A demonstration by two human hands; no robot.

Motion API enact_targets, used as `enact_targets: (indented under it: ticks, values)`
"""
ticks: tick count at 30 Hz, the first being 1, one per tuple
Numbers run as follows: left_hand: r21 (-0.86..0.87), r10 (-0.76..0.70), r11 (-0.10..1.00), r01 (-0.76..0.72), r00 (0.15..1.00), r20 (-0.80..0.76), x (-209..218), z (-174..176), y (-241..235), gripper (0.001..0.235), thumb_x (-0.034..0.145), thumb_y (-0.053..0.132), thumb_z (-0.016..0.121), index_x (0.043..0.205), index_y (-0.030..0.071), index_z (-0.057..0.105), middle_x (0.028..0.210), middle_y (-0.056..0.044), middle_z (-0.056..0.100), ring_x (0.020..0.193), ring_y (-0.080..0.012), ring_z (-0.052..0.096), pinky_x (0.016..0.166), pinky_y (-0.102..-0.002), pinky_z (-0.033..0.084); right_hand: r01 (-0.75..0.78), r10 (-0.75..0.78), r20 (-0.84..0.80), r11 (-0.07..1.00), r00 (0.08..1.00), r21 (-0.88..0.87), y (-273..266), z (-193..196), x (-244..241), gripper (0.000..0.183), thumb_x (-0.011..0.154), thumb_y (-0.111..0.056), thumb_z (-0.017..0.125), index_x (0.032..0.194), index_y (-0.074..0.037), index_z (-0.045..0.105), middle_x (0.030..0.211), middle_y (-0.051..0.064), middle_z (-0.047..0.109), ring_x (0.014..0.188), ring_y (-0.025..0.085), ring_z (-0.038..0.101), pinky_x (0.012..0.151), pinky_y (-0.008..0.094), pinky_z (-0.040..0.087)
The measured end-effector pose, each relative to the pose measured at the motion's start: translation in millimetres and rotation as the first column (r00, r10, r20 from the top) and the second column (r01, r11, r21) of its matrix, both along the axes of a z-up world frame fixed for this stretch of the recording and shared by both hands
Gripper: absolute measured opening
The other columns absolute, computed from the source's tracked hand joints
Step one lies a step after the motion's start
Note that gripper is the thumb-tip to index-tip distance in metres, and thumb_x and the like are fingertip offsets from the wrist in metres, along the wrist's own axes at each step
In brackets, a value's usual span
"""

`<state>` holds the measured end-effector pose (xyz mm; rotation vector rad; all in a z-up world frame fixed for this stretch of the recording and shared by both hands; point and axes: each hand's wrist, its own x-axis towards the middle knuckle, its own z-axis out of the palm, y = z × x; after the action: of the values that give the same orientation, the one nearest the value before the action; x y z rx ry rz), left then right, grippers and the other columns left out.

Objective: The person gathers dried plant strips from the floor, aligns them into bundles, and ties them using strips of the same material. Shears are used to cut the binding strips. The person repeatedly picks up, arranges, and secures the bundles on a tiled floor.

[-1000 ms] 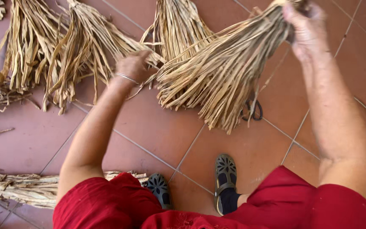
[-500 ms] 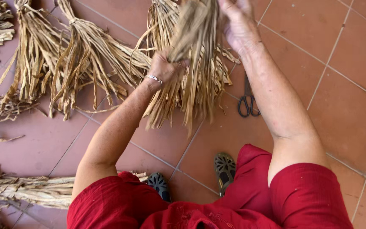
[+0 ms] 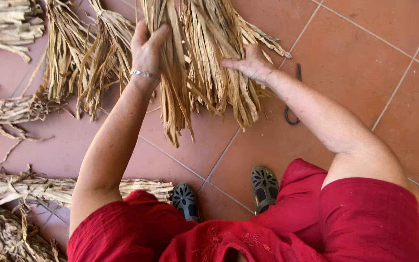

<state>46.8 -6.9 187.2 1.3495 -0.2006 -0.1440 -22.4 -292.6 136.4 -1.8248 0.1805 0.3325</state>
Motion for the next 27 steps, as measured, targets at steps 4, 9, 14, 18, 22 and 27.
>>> enact_targets:
  ticks: [4, 9, 14, 18, 22, 27]
  values:
    - [-0.113, -0.072, 0.992, 0.063, 0.995, -0.075, -28.9, 5.7, -4.5, 0.032, 0.1, 0.021, 0.067, 0.128, 0.009, 0.057, 0.116, -0.009, 0.068, 0.104, -0.0215, 0.067, 0.089, -0.039, 0.06, -0.171, 0.167, 0.04, 0.974, 0.985, 0.148, 8.5, -26.1, -33.5, 0.128, 0.061, -0.057, 0.093, 0.155, 0.001, 0.029, 0.154, 0.024, 0.044, 0.144, 0.032, 0.044, 0.119, 0.052, 0.04]
    - [-0.241, 0.009, 0.97, -0.044, 0.989, -0.144, -55.9, 14.4, -12.0, 0.035, 0.1, 0.025, 0.07, 0.129, 0.011, 0.058, 0.122, -0.006, 0.068, 0.112, -0.0205, 0.067, 0.1, -0.04, 0.06, -0.379, 0.484, -0.296, 0.857, 0.823, 0.349, 35.1, -69.8, -102.2, 0.158, 0.058, -0.041, 0.099, 0.17, -0.017, -0.01, 0.124, 0.037, 0.07, 0.107, 0.055, 0.063, 0.096, 0.068, 0.055]
    - [-0.159, 0.037, 0.985, -0.061, 0.988, -0.15, -70.7, 17.5, -41.6, 0.042, 0.102, 0.025, 0.07, 0.138, 0.01, 0.054, 0.132, -0.005, 0.066, 0.123, -0.0205, 0.06, 0.105, -0.042, 0.054, -0.417, 0.218, 0.806, 0.908, 0.551, 0.04, 49.3, -69.0, -141.2, 0.069, 0.084, -0.007, 0.097, 0.134, 0.005, 0.05, 0.102, 0.028, 0.072, 0.082, 0.037, 0.073, 0.068, 0.046, 0.059]
    - [0.054, -0.232, 0.972, 0.227, 0.967, 0.104, -59.1, 27.7, -62.4, 0.062, 0.108, 0.026, 0.068, 0.157, 0.01, 0.035, 0.151, -0.015, 0.052, 0.139, -0.0263, 0.05, 0.116, -0.045, 0.044, -0.03, 0.099, -0.181, 0.936, 0.978, 0.351, 2.8, -64.3, -139.0, 0.05, 0.078, -0.026, 0.085, 0.117, 0.0, 0.067, 0.087, 0.016, 0.076, 0.06, 0.023, 0.07, 0.052, 0.038, 0.059]
    - [0.377, -0.307, 0.897, 0.231, 0.939, 0.154, -26.8, 16.9, -83.7, 0.082, 0.101, 0.027, 0.068, 0.161, 0.006, 0.016, 0.159, -0.023, 0.035, 0.143, -0.0322, 0.046, 0.111, -0.047, 0.048, 0.059, -0.058, 0.152, 0.998, 0.987, -0.003, -107.0, -51.9, -50.4, 0.034, 0.082, -0.014, 0.087, 0.112, -0.002, 0.075, 0.101, 0.01, 0.079, 0.089, 0.018, 0.074, 0.078, 0.035, 0.062]
    - [0.622, -0.274, 0.725, 0.295, 0.953, -0.133, 0.7, -60.4, -99.5, 0.081, 0.091, 0.036, 0.07, 0.155, 0.009, 0.028, 0.155, -0.02, 0.042, 0.135, -0.0319, 0.056, 0.105, -0.047, 0.055, 0.594, -0.402, 0.583, 0.784, 0.706, -0.179, -292.0, -10.5, 75.2, 0.091, 0.088, -0.025, 0.099, 0.158, -0.005, 0.044, 0.155, 0.022, 0.053, 0.148, 0.035, 0.047, 0.118, 0.046, 0.046]
